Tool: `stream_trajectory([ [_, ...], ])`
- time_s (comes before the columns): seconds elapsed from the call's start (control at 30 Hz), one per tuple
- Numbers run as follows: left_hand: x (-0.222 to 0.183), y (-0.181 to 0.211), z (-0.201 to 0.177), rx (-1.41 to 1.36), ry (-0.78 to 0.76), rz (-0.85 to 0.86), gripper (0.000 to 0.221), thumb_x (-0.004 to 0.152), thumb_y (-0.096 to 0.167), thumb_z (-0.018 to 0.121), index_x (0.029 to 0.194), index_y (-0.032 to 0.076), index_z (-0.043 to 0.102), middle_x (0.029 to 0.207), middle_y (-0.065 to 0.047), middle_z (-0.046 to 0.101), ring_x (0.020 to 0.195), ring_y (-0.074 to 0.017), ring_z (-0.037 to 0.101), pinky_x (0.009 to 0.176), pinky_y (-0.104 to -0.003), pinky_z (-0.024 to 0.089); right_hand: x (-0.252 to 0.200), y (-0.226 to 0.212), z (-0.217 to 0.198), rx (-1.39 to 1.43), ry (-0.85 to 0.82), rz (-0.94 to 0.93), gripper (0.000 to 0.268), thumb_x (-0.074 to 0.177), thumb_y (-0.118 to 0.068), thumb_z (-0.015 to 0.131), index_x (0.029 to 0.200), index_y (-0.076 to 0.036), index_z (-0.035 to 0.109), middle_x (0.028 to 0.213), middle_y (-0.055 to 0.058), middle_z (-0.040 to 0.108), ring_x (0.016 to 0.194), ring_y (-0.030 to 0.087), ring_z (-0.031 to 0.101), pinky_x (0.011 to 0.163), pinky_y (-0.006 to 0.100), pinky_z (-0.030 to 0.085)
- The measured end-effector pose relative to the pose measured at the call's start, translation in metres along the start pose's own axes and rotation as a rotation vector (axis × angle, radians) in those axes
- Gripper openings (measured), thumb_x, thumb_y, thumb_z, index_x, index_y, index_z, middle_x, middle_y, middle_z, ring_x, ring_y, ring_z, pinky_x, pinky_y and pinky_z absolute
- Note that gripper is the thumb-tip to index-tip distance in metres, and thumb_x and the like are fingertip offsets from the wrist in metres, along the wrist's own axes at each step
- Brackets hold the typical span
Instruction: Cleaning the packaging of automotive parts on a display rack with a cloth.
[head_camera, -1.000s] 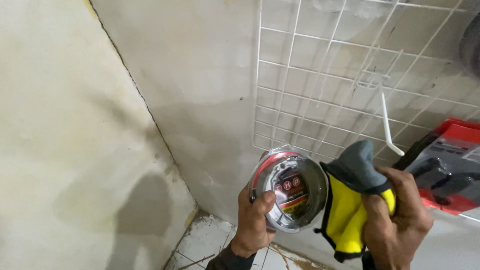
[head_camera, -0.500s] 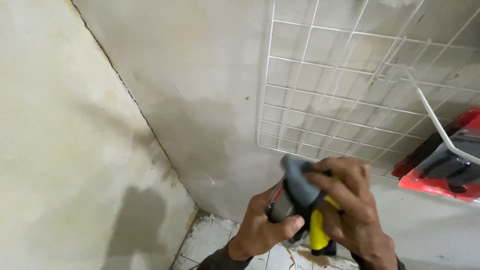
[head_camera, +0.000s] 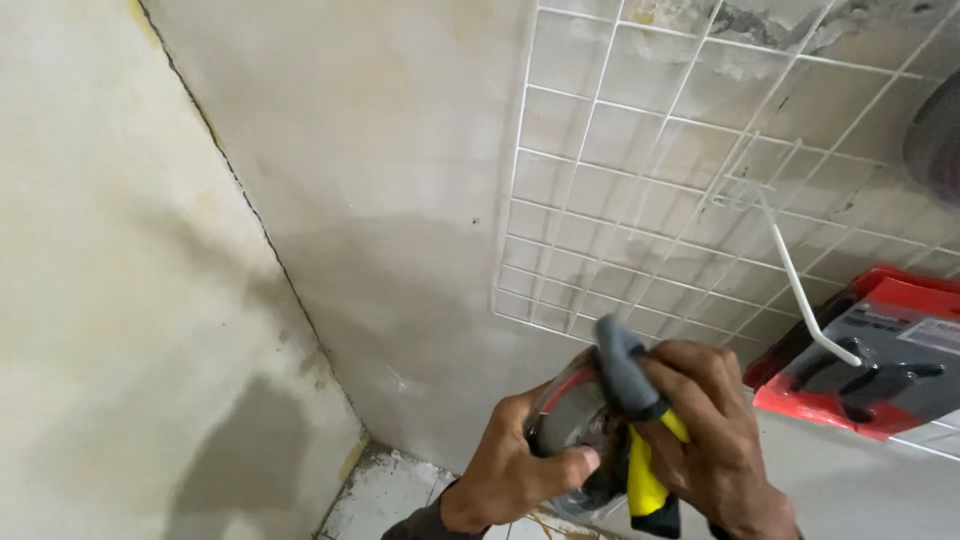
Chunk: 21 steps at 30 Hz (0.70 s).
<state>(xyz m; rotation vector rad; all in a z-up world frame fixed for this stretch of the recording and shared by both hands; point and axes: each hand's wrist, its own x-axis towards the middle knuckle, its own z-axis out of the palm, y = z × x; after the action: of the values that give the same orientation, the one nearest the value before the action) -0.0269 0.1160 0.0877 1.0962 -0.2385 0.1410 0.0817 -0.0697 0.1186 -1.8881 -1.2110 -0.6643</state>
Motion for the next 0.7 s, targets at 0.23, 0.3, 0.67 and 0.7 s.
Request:
stream_trajectory([
  [0.23,0.008,-0.009,-0.007,0.263,-0.170,-0.020,0.043,0.089,0.013,0.073,0.124,-0.010,0.063,0.096,-0.002,0.060,0.085,-0.0104,0.052,0.074,-0.026,0.047,0.002,0.008,-0.019,0.018,-0.204,-0.150,0.063,0.052,0.004,0.068,0.114,-0.009,0.069,0.118,0.010,0.063,0.109,0.031,0.061,0.089,0.038,0.053],
  [0.3,0.008,0.015,0.010,0.162,-0.139,-0.040,0.052,0.083,0.012,0.070,0.131,-0.005,0.059,0.103,0.000,0.065,0.091,-0.0082,0.057,0.081,-0.024,0.050,-0.026,0.005,-0.004,0.014,0.016,0.034,0.052,0.067,0.004,0.068,0.118,-0.007,0.066,0.120,0.011,0.064,0.108,0.030,0.064,0.090,0.038,0.053],
  [0.67,0.038,0.033,0.015,0.039,-0.307,-0.272,0.054,0.080,0.010,0.065,0.132,-0.005,0.061,0.111,-0.005,0.070,0.100,-0.0121,0.065,0.093,-0.029,0.053,-0.035,-0.005,-0.007,-0.027,0.221,0.150,0.052,0.064,0.006,0.074,0.115,-0.001,0.066,0.115,0.016,0.064,0.102,0.031,0.067,0.086,0.038,0.056],
  [0.7,0.041,0.027,0.013,0.105,-0.328,-0.276,0.053,0.081,0.010,0.066,0.131,-0.006,0.061,0.109,-0.005,0.067,0.098,-0.0121,0.062,0.091,-0.029,0.052,-0.038,-0.006,-0.006,-0.103,0.229,0.104,0.056,0.058,0.006,0.070,0.113,-0.003,0.068,0.114,0.016,0.063,0.101,0.032,0.065,0.086,0.039,0.055],
])
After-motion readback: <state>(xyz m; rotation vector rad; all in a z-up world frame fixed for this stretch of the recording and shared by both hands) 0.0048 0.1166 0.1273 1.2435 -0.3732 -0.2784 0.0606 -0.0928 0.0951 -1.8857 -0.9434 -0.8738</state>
